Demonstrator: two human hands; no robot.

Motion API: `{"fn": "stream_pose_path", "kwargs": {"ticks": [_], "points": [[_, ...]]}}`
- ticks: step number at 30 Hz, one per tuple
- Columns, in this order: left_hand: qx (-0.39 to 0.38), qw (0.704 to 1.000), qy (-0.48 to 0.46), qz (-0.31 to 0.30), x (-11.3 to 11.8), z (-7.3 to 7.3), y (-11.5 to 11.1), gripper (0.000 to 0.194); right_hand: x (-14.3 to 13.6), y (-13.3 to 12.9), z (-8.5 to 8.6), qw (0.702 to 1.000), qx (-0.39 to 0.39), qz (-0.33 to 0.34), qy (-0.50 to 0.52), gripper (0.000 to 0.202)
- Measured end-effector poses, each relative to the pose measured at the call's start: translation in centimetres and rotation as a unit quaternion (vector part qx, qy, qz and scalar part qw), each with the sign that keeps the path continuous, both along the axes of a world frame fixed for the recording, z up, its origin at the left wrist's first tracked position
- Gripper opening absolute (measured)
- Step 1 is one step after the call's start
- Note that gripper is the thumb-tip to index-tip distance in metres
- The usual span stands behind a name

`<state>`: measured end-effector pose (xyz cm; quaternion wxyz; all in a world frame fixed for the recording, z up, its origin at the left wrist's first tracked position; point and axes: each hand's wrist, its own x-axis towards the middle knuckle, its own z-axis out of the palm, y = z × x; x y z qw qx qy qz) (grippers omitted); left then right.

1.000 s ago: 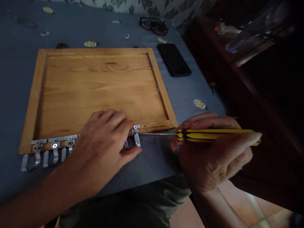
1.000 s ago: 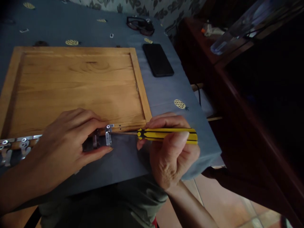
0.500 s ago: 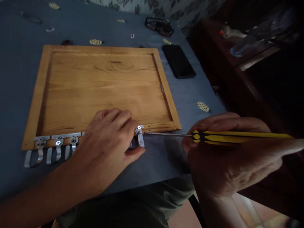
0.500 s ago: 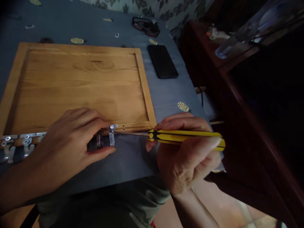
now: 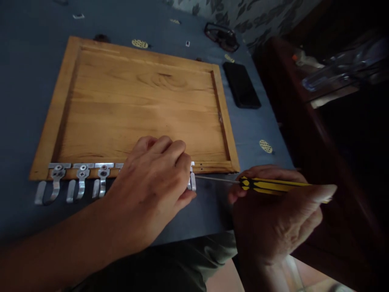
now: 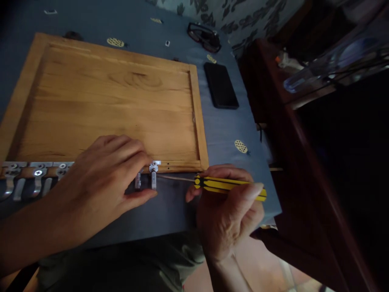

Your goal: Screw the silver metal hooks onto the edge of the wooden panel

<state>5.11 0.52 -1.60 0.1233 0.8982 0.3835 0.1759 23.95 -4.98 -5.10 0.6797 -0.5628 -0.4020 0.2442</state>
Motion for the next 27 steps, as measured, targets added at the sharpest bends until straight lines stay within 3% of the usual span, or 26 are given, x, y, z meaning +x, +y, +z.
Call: {"fn": "stream_pose_path", "kwargs": {"ticks": [6, 27], "points": [[0.014, 1.000, -0.003, -0.001, -0.11, -0.09, -0.07, 0.016, -0.51, 0.53, 0.70, 0.999, 0.018, -0.049, 0.011, 0.047], [0.019, 1.000, 0.004, -0.008, -0.21, -0.13, -0.12, 0.021, -0.45, 0.53, 0.58, 0.998, 0.033, -0.045, 0.028, 0.046]]}}
